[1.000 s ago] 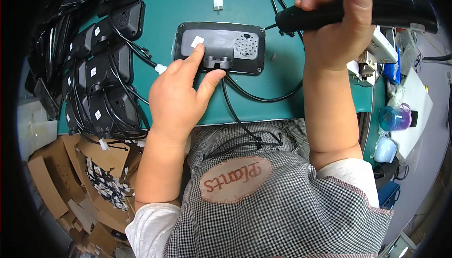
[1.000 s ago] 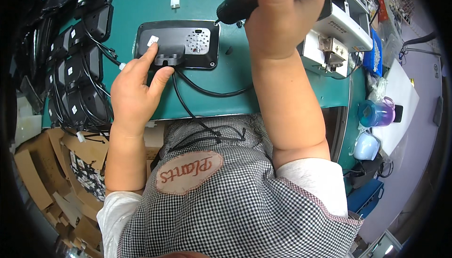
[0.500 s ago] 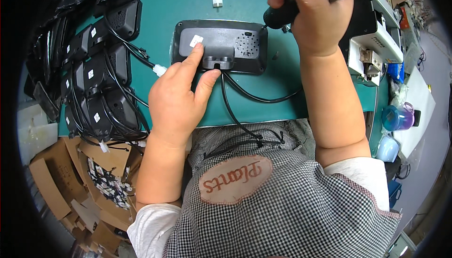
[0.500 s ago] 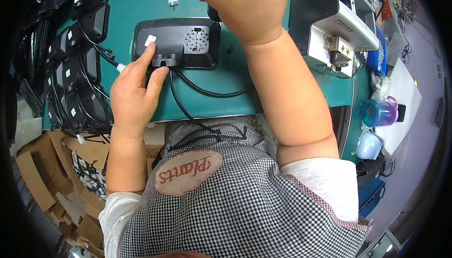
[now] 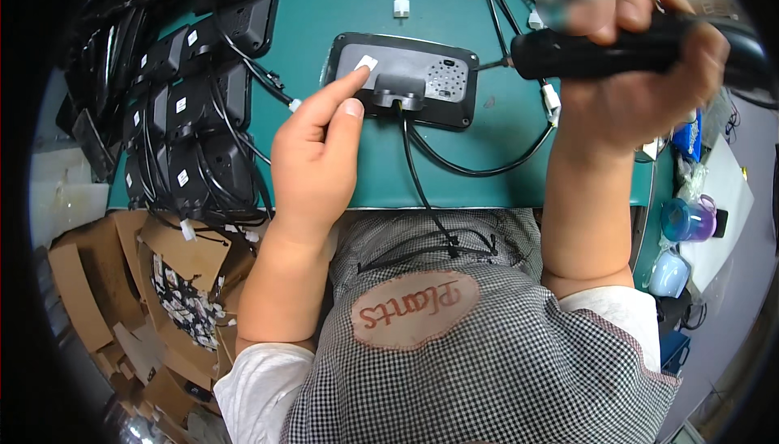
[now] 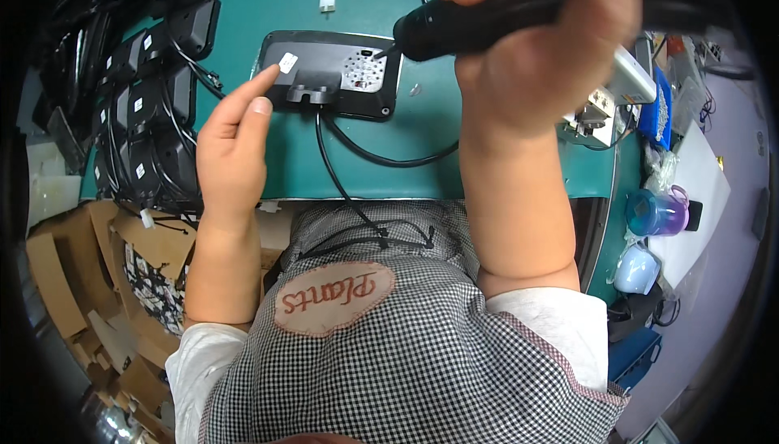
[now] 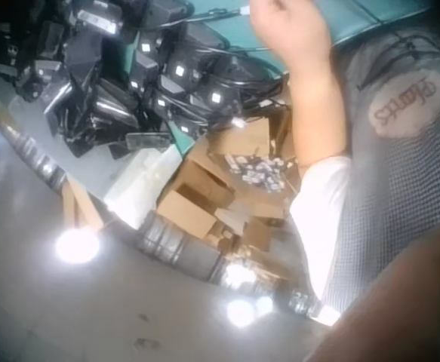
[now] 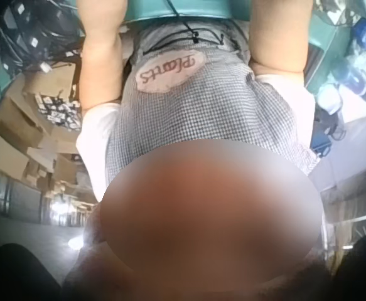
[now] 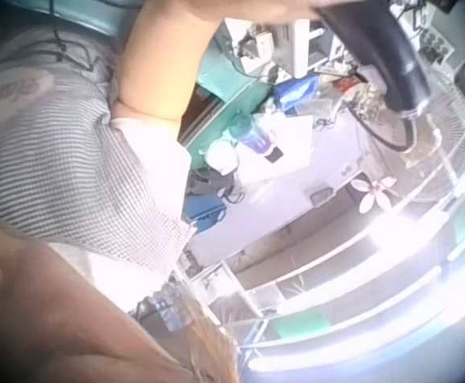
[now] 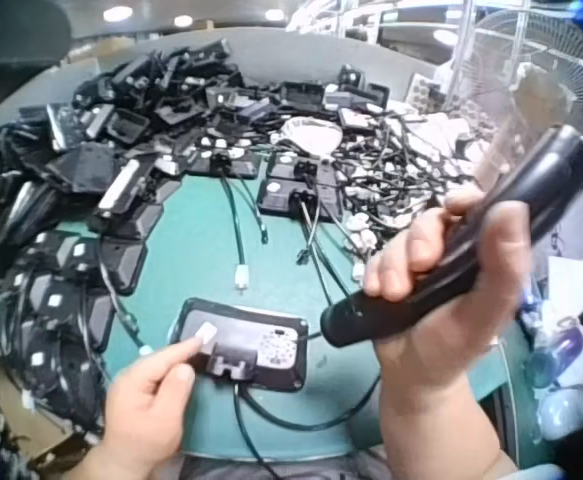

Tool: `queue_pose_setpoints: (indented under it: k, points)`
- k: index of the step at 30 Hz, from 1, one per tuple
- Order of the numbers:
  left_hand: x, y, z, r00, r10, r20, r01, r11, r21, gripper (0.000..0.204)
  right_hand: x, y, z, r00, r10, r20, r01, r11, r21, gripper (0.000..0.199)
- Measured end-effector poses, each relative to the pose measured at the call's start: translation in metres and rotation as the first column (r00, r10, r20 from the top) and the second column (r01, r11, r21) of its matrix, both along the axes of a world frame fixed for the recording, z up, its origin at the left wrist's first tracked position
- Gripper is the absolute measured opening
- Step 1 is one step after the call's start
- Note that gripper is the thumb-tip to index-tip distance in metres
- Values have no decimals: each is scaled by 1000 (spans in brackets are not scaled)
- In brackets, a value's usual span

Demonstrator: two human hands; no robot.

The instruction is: The person uses a power screwdriver to fasten screws into small black electronic devices on a green workbench. They pick up screws from a container, align them with the screwdriver, and drive them into the devices one by one, then move the finished units aside.

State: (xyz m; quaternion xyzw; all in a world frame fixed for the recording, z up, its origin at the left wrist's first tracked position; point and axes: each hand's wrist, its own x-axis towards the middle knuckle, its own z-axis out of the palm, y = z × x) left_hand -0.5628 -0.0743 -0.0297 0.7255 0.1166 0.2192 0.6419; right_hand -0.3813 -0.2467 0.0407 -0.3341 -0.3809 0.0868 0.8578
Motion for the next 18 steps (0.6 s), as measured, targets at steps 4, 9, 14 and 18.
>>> queue_pose_setpoints:
  k: [4, 9, 14, 18]
  points:
    - [-6, -2, 3, 892, -154, 424, 451, 276, -849, 48, -30, 1, 18, 962, 271, -43, -267, 960, 85, 52]
    - [1, -40, 38, 974, -53, 222, 227, 348, -910, 67, -44, 7, 7, 954, 300, 12, -301, 952, 56, 57]
    - [-3, -47, 38, 958, -84, 275, 287, 341, -896, 69, -49, 9, -1, 974, 228, 0, -228, 973, 48, 54]
    - [-6, -50, 34, 966, -143, 213, 256, 456, -853, 59, -51, 9, -2, 978, 208, -11, -207, 977, 45, 54]
